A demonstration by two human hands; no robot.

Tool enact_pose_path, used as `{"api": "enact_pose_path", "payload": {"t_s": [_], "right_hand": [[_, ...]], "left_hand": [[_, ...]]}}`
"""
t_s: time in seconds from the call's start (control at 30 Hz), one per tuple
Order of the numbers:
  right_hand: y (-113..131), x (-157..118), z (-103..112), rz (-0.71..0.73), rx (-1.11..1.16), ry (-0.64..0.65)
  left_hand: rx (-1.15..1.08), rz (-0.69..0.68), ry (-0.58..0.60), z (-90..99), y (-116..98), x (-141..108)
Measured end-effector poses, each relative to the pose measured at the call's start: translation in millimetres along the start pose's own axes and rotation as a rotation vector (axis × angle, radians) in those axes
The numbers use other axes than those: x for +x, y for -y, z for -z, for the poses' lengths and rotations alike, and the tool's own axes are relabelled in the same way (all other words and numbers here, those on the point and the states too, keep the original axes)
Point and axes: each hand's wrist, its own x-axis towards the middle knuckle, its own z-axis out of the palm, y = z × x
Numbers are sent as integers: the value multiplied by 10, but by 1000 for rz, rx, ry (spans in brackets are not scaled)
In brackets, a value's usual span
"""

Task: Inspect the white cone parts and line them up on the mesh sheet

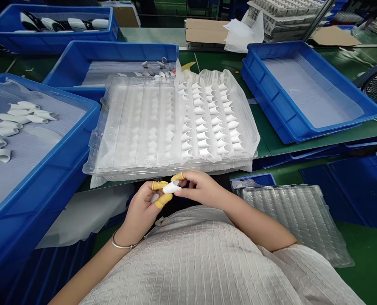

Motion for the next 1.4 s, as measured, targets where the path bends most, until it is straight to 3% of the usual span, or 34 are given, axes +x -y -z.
{"api": "enact_pose_path", "payload": {"t_s": [0.13, 0.3, 0.43, 0.6, 0.8, 0.97, 1.1, 1.27, 1.4], "right_hand": [[-6, -1, 28, 41, -151, -7], [-111, 53, -13, -156, 177, 18], [-157, 84, -45, -317, 269, 62], [-126, 79, -25, -151, 317, 78], [-95, 63, -24, -26, 84, 61], [-124, 48, -66, -30, 100, 52], [-108, 48, -23, -112, 297, 98], [11, 70, 108, -218, 285, 175], [236, 70, 313, -259, 343, 278]], "left_hand": [[-23, 25, 19, -4, 26, 6], [98, -149, -1, -5, 28, 27], [141, -247, 15, -1, 22, 41], [105, -163, 11, 8, 7, 35], [79, -192, 9, 7, -37, 26], [137, -301, 16, 22, -69, 24], [263, -435, 69, 66, -77, 19], [495, -702, 149, 143, -107, 32], [553, -862, 129, 194, -235, 131]]}}
